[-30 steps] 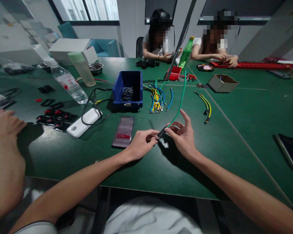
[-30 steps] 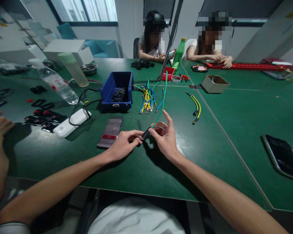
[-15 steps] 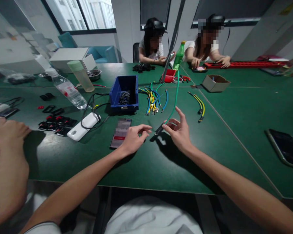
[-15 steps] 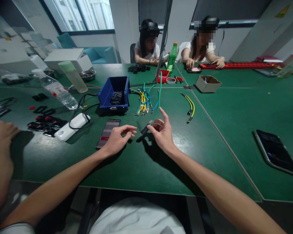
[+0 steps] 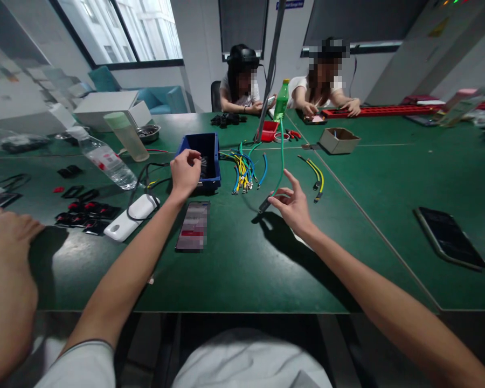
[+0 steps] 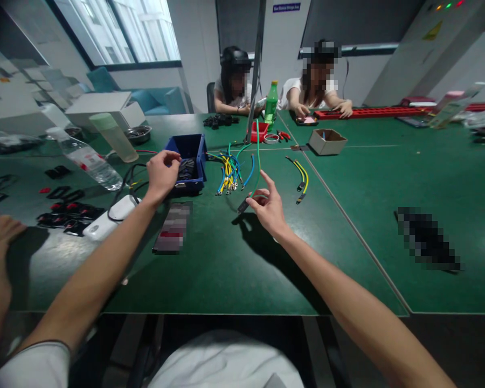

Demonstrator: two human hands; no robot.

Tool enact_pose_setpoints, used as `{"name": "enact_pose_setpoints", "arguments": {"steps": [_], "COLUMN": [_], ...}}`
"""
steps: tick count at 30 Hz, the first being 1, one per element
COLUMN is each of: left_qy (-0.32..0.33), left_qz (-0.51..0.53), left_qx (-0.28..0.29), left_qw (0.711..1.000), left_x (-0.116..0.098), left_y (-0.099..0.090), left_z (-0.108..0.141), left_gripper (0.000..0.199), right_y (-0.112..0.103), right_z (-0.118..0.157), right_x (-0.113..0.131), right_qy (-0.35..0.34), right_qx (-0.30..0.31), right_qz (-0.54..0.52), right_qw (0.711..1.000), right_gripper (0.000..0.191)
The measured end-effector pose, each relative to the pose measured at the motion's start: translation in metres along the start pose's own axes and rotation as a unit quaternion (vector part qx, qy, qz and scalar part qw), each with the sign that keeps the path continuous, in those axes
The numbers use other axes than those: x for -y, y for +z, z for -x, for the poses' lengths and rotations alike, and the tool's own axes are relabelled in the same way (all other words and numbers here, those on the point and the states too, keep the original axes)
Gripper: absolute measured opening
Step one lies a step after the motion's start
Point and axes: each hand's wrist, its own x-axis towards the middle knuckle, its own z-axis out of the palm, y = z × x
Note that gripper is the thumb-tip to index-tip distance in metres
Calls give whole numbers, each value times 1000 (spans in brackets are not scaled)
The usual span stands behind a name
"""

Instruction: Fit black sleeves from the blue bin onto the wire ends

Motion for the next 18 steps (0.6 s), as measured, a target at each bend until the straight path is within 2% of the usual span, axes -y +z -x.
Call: {"name": "enact_pose_setpoints", "arguments": {"steps": [3, 7, 13, 15, 18], "left_qy": [-7, -20, -60, -79, -100], "left_qz": [-79, -157, -155, -143, -134], "left_qx": [50, 148, 302, 330, 335], "left_qw": [996, 976, 939, 930, 927], "left_x": [20, 45, 66, 68, 70], "left_y": [14, 32, 49, 51, 53], "left_z": [-20, -29, -39, -42, -43], "left_gripper": [23, 27, 42, 42, 37], "right_y": [-7, -14, -23, -26, -33], "right_z": [-6, -13, -21, -23, -27], "right_x": [-3, -4, -2, -2, -1], "right_qy": [6, 17, 28, 23, 14], "right_qx": [0, 16, 32, 33, 30], "right_qz": [14, 25, 45, 60, 82], "right_qw": [1000, 999, 998, 997, 996], "right_gripper": [92, 94, 92, 89, 88]}}
